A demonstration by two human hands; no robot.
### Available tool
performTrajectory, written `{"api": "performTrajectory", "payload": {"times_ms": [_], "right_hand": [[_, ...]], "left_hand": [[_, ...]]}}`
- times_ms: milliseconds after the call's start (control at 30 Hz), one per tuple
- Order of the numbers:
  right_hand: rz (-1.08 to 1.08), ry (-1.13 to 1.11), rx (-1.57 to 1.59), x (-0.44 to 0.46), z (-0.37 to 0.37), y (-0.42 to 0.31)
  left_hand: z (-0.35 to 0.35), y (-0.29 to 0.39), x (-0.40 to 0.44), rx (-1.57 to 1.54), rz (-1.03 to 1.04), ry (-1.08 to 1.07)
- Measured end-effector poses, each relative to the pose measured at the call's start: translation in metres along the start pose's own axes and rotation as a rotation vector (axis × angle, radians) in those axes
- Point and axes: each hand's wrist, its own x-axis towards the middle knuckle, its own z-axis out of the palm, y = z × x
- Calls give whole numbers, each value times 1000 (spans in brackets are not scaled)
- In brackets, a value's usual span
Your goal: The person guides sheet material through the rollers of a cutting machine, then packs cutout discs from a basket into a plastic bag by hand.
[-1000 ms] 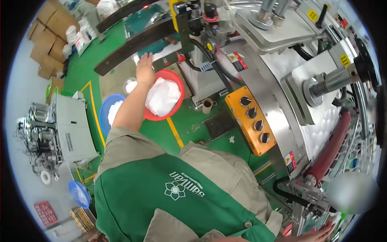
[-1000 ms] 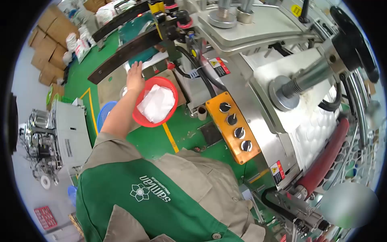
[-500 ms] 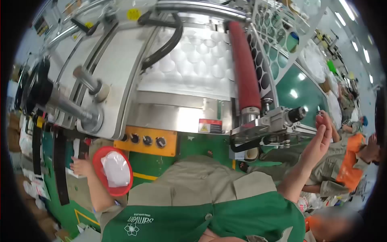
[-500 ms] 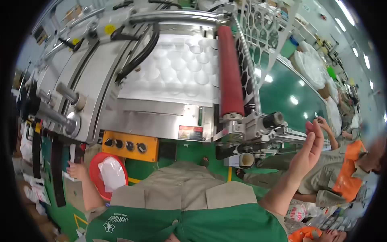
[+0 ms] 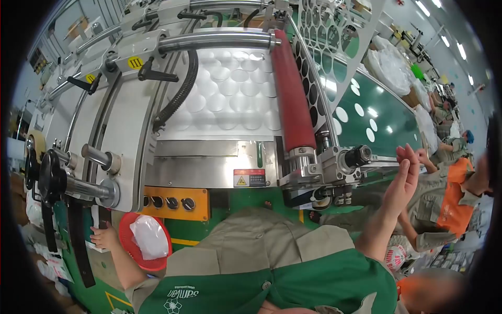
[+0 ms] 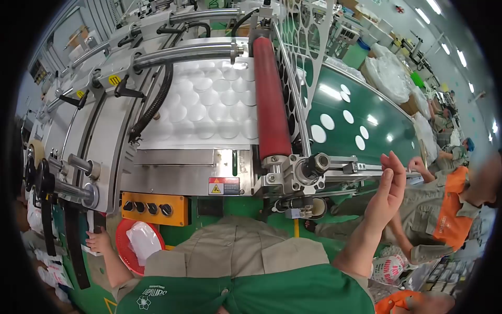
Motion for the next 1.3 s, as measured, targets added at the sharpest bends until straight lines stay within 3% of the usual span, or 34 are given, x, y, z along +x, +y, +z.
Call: {"api": "performTrajectory", "payload": {"times_ms": [533, 1133, 1300], "right_hand": [[14, -20, -18, -9, -2, 4], [9, -13, 22, 2, 5, -2], [159, -279, 5, 69, 43, -14]], "left_hand": [[-17, 5, 3, 15, -51, -158], [2, 6, 1, 77, -48, -8], [11, -2, 7, -24, -22, -42]]}}
